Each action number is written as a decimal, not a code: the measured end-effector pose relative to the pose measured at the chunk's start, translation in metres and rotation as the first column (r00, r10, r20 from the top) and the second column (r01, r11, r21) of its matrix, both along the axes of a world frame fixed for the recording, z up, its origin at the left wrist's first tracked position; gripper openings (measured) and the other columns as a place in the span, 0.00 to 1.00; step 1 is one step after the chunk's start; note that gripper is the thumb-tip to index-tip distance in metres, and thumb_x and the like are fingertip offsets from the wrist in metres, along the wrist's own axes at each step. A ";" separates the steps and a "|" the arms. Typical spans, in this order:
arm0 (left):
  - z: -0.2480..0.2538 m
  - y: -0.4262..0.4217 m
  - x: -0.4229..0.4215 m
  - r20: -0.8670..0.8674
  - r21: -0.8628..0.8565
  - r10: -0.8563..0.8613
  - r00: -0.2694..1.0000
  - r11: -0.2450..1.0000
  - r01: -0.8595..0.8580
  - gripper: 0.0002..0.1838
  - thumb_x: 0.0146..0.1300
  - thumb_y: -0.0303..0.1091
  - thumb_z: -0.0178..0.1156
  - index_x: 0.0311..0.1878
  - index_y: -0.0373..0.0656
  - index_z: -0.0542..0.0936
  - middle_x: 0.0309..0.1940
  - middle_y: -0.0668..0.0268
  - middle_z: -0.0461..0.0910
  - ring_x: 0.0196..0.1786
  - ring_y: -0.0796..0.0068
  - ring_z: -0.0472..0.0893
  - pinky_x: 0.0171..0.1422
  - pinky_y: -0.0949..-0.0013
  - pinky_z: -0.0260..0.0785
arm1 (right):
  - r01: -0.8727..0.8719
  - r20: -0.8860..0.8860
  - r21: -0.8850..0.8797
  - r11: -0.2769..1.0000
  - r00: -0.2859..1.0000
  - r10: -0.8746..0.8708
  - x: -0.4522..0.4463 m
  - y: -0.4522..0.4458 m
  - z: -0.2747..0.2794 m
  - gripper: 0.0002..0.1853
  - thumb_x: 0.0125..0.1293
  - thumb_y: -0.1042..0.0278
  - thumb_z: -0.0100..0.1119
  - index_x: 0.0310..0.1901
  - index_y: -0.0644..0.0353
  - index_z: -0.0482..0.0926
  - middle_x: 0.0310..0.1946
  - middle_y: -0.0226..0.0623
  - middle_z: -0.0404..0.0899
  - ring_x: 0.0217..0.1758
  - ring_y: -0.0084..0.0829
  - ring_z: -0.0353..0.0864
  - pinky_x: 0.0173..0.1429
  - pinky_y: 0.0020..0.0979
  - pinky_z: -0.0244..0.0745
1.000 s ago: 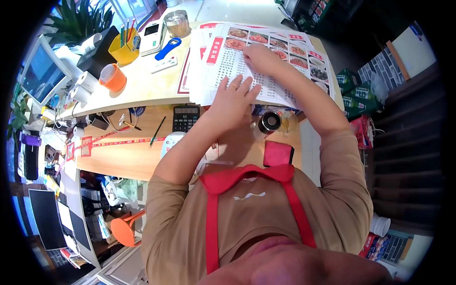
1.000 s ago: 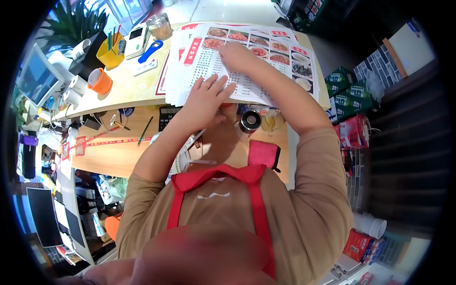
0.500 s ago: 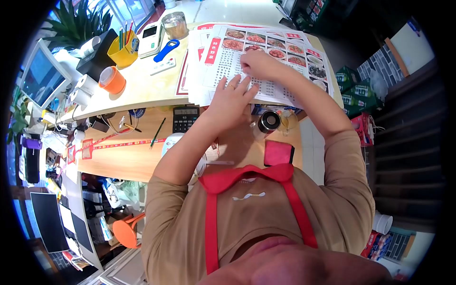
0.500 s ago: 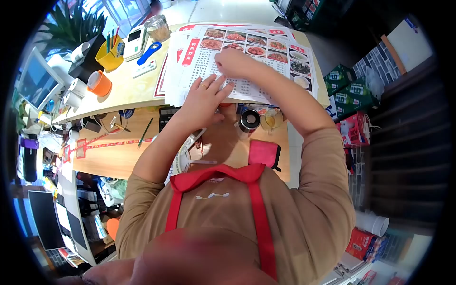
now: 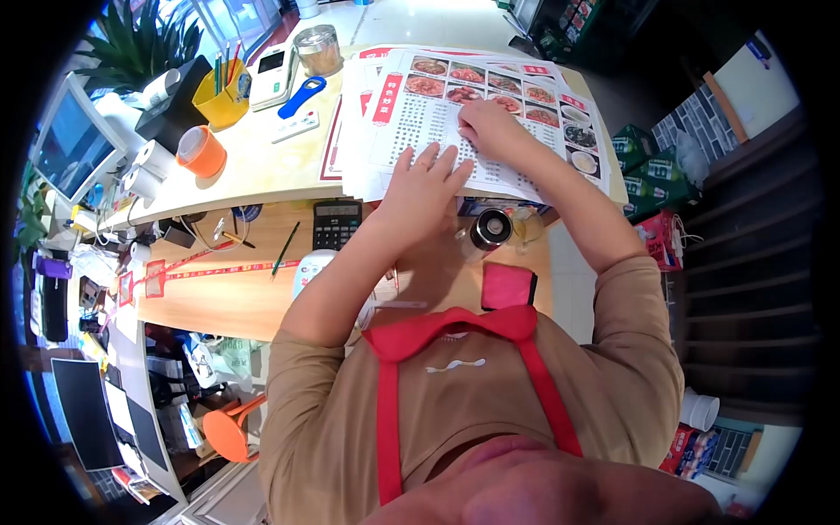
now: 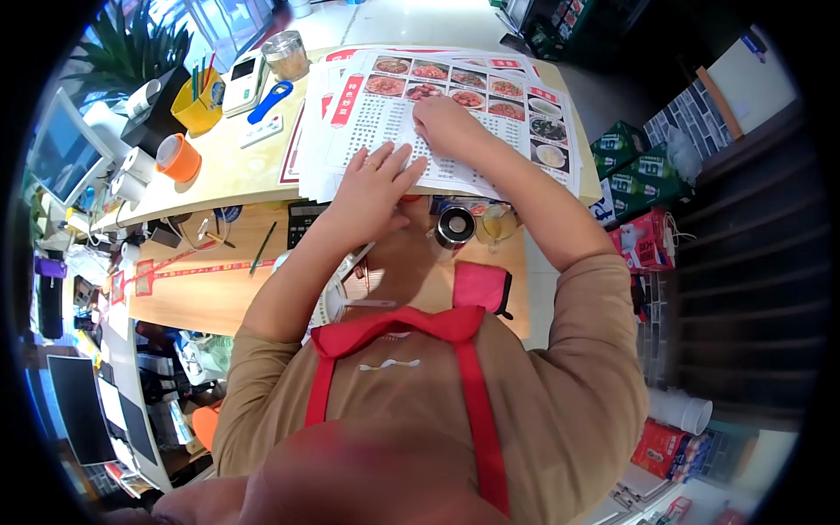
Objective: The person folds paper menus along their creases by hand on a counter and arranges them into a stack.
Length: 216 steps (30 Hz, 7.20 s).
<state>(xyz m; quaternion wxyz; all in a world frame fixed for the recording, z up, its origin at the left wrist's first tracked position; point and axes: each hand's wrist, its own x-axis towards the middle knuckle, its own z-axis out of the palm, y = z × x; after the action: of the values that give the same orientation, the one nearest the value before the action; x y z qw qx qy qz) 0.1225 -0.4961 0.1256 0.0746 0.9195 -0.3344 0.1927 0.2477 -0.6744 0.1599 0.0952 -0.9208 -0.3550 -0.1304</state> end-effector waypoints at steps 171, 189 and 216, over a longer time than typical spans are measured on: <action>0.011 -0.076 0.018 -0.042 0.236 0.030 0.999 0.972 -0.019 0.53 0.37 0.45 0.73 0.66 0.39 0.56 0.67 0.53 0.58 0.69 0.52 0.59 0.66 0.49 0.57 | 0.172 0.098 0.016 0.985 0.980 -0.173 -0.057 -0.084 0.000 0.07 0.56 0.70 0.52 0.34 0.63 0.75 0.31 0.49 0.78 0.39 0.48 0.77 0.44 0.43 0.72; 0.013 -0.072 0.021 -0.072 0.217 0.004 0.997 0.976 0.012 0.55 0.35 0.44 0.74 0.67 0.40 0.56 0.67 0.55 0.58 0.69 0.53 0.59 0.67 0.50 0.57 | 0.327 0.121 0.008 0.945 0.938 -0.326 -0.047 -0.119 -0.017 0.07 0.57 0.70 0.53 0.33 0.65 0.75 0.33 0.51 0.78 0.40 0.48 0.76 0.45 0.44 0.71; 0.013 -0.072 0.018 0.013 0.203 -0.025 1.000 0.979 0.022 0.53 0.34 0.42 0.75 0.65 0.38 0.58 0.65 0.53 0.61 0.67 0.52 0.62 0.63 0.50 0.60 | 0.422 0.111 0.082 0.903 0.896 -0.429 0.021 -0.122 -0.005 0.09 0.53 0.71 0.57 0.34 0.66 0.77 0.33 0.54 0.78 0.40 0.48 0.78 0.45 0.43 0.73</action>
<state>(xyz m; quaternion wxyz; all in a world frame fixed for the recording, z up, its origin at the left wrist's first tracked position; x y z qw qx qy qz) 0.1410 -0.5685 0.1382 -0.0199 0.9167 -0.3638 0.1639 0.2683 -0.7967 0.1549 0.0671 -0.9630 -0.1468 -0.2160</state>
